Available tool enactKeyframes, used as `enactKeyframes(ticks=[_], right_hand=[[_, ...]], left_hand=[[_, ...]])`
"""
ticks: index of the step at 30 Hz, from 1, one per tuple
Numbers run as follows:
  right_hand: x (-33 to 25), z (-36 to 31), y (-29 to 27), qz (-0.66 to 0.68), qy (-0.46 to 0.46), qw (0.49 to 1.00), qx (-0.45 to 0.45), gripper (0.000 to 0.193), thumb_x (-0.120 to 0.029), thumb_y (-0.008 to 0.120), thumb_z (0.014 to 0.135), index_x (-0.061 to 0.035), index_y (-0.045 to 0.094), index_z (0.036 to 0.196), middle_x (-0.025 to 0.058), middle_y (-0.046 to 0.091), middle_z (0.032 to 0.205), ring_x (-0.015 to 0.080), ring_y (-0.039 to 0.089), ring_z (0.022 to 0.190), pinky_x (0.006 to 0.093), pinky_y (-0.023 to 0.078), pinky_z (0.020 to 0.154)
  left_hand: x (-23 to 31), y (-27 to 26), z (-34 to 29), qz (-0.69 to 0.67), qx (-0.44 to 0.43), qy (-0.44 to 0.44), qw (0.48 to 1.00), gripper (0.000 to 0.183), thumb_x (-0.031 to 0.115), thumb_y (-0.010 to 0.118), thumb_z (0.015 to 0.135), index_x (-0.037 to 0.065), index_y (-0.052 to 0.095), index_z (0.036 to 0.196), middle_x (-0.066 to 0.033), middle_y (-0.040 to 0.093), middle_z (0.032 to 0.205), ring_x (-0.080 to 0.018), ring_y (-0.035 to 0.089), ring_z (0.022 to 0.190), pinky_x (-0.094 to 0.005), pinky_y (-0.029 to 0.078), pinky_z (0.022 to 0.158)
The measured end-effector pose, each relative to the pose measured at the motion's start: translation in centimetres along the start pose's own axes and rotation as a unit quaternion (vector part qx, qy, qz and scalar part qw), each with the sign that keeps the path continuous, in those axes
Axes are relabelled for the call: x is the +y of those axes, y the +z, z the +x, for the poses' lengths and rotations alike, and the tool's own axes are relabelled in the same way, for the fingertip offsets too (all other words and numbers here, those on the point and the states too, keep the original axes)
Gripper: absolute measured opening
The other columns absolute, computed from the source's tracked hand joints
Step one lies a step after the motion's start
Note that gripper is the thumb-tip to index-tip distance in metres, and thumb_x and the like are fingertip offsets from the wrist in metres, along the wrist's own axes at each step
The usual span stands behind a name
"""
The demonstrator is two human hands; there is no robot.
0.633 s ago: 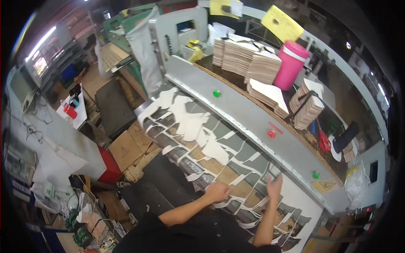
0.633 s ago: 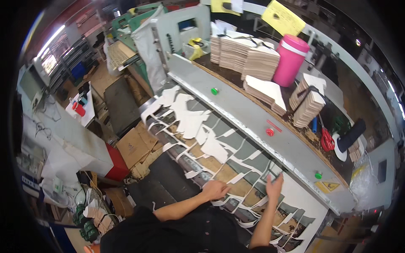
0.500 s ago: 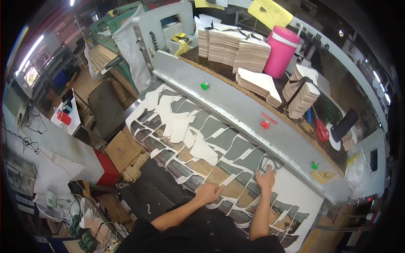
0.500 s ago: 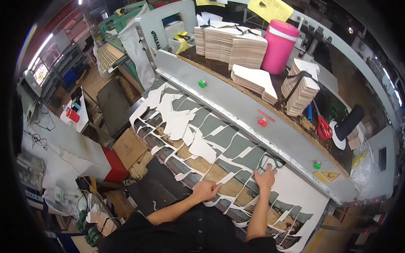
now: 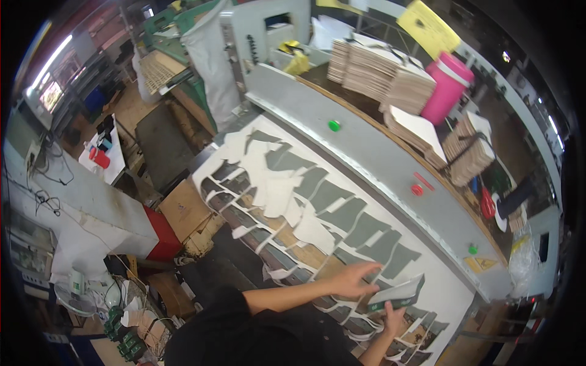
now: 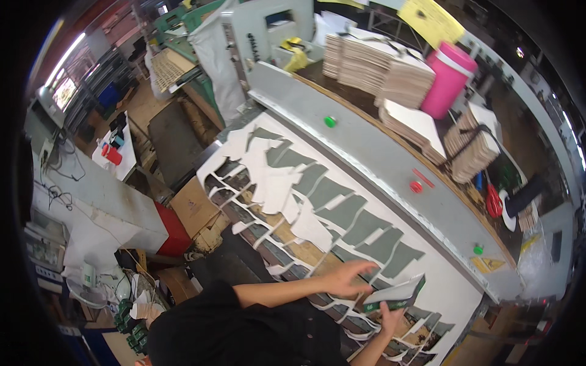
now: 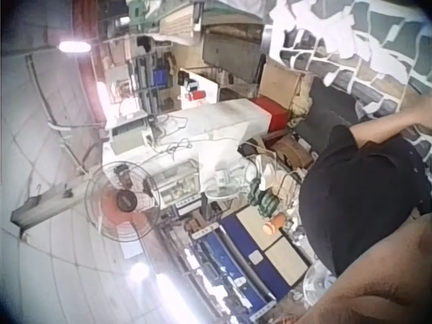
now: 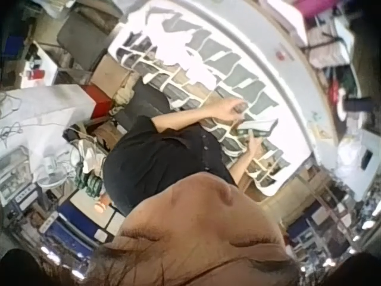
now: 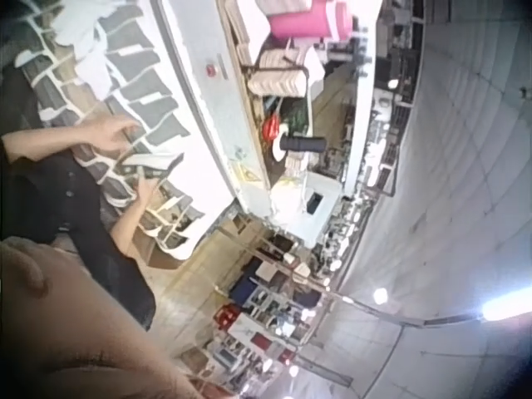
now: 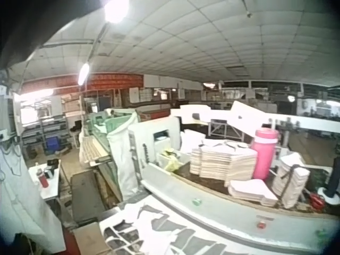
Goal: Using a die-cutting machine to cut shoe upper components from a sheet of material and then stacking the finished parts.
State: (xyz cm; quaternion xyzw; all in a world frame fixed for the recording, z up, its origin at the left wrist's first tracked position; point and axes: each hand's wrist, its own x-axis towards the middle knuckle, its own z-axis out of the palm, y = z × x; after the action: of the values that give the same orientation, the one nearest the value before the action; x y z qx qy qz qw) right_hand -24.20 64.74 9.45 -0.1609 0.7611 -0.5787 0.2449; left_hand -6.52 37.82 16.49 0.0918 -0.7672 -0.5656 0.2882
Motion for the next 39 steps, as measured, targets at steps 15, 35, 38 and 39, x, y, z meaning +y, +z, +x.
enactKeyframes(ticks=[15, 35, 38, 39], right_hand=[[-6.0, -10.5, 23.5, 0.169, 0.077, 0.945, -0.270, 0.064, -0.010, 0.091, 0.086, -0.0095, 0.053, 0.137, 0.0081, 0.053, 0.140, 0.0234, 0.058, 0.129, 0.0391, 0.048, 0.113], [-7.9, 15.5, -3.5, -0.691, -0.186, 0.697, 0.050, 0.032, -0.015, 0.080, 0.075, -0.0197, 0.083, 0.107, 0.0200, 0.042, 0.164, 0.0410, 0.037, 0.154, 0.0695, 0.016, 0.129], [-3.2, 15.7, -8.2, -0.627, -0.162, 0.758, 0.079, 0.041, -0.013, 0.077, 0.079, -0.0209, 0.080, 0.119, 0.0223, 0.044, 0.165, 0.0444, 0.037, 0.154, 0.0693, 0.018, 0.128], [-1.9, 15.4, -8.1, -0.544, -0.152, 0.824, 0.040, 0.047, -0.013, 0.077, 0.080, -0.0210, 0.076, 0.126, 0.0234, 0.045, 0.164, 0.0461, 0.037, 0.154, 0.0698, 0.017, 0.128]], left_hand=[[-6.8, -19.9, -2.9, 0.080, -0.172, -0.083, 0.978, 0.033, 0.035, 0.075, 0.095, 0.010, 0.078, 0.116, -0.0199, 0.076, 0.107, -0.0390, 0.073, 0.104, -0.0492, 0.056, 0.090], [-8.5, -13.4, 1.1, 0.269, 0.184, -0.126, 0.937, 0.063, 0.020, 0.081, 0.087, 0.002, 0.056, 0.142, -0.0270, 0.058, 0.132, -0.0465, 0.053, 0.128, -0.0557, 0.042, 0.111], [-8.2, -5.3, 3.7, 0.236, 0.120, -0.105, 0.959, 0.058, 0.021, 0.081, 0.088, 0.003, 0.059, 0.139, -0.0257, 0.058, 0.134, -0.0455, 0.054, 0.128, -0.0545, 0.043, 0.111], [-8.3, -3.2, 4.4, 0.246, 0.105, -0.085, 0.960, 0.055, 0.022, 0.081, 0.089, 0.003, 0.061, 0.137, -0.0246, 0.061, 0.131, -0.0453, 0.056, 0.126, -0.0534, 0.045, 0.110]])
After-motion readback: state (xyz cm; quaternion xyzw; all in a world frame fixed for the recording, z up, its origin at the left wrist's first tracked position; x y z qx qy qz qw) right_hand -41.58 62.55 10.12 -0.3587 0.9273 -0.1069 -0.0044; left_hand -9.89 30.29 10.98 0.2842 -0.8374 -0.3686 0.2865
